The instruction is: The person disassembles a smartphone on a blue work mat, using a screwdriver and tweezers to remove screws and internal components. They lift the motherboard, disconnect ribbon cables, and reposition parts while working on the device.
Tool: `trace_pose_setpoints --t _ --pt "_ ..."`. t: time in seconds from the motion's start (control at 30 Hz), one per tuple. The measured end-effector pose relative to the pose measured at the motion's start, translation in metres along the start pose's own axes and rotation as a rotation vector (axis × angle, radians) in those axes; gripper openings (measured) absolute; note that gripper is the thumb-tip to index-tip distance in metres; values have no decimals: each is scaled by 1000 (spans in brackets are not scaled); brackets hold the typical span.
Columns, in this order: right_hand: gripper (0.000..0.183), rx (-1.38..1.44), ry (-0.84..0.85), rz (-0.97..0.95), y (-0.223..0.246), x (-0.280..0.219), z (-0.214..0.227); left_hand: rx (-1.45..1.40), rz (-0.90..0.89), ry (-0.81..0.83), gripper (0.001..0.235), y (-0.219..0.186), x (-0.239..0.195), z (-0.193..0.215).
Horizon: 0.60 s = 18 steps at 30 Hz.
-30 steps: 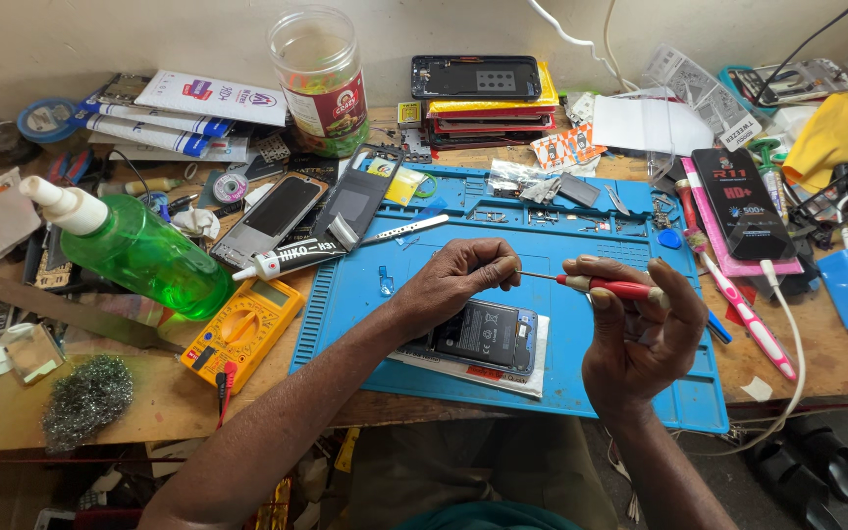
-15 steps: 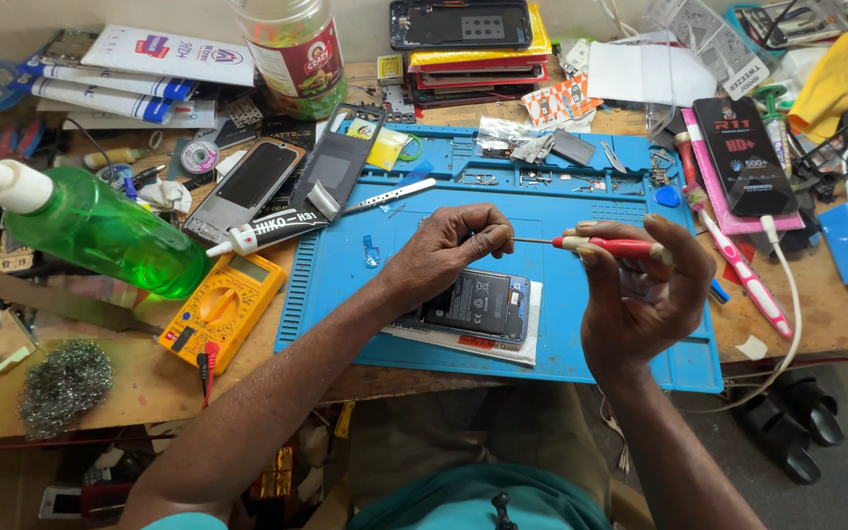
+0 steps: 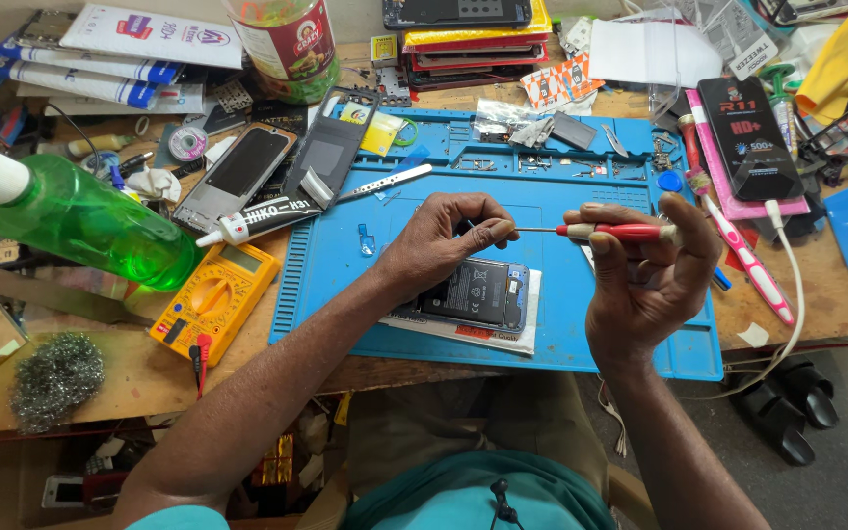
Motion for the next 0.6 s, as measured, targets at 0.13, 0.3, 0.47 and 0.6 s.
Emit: trace_pose_setpoints --t 0.13,0.3,0.47,0.6 --pt "55 0 -48 -37 -4 -15 15 57 28 47 29 2 -1 -4" --pt "56 -47 -36 -84 -7 -37 33 430 67 26 23 0 -3 -1" --pt "53 -119 62 -95 -2 -47 27 707 -3 44 40 -9 -9 1" --pt "54 -169 132 -31 1 -35 15 748 75 76 44 -5 -10 0"
Point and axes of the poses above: each hand's wrist, its own x-axis towards the middle knuckle, its own z-axis out of the back of the hand, y = z × x, the point moved 5 cm from there along x, towards the middle knuckle, and after that the axes turned 7 degrees about z, right-handed, at the moved point
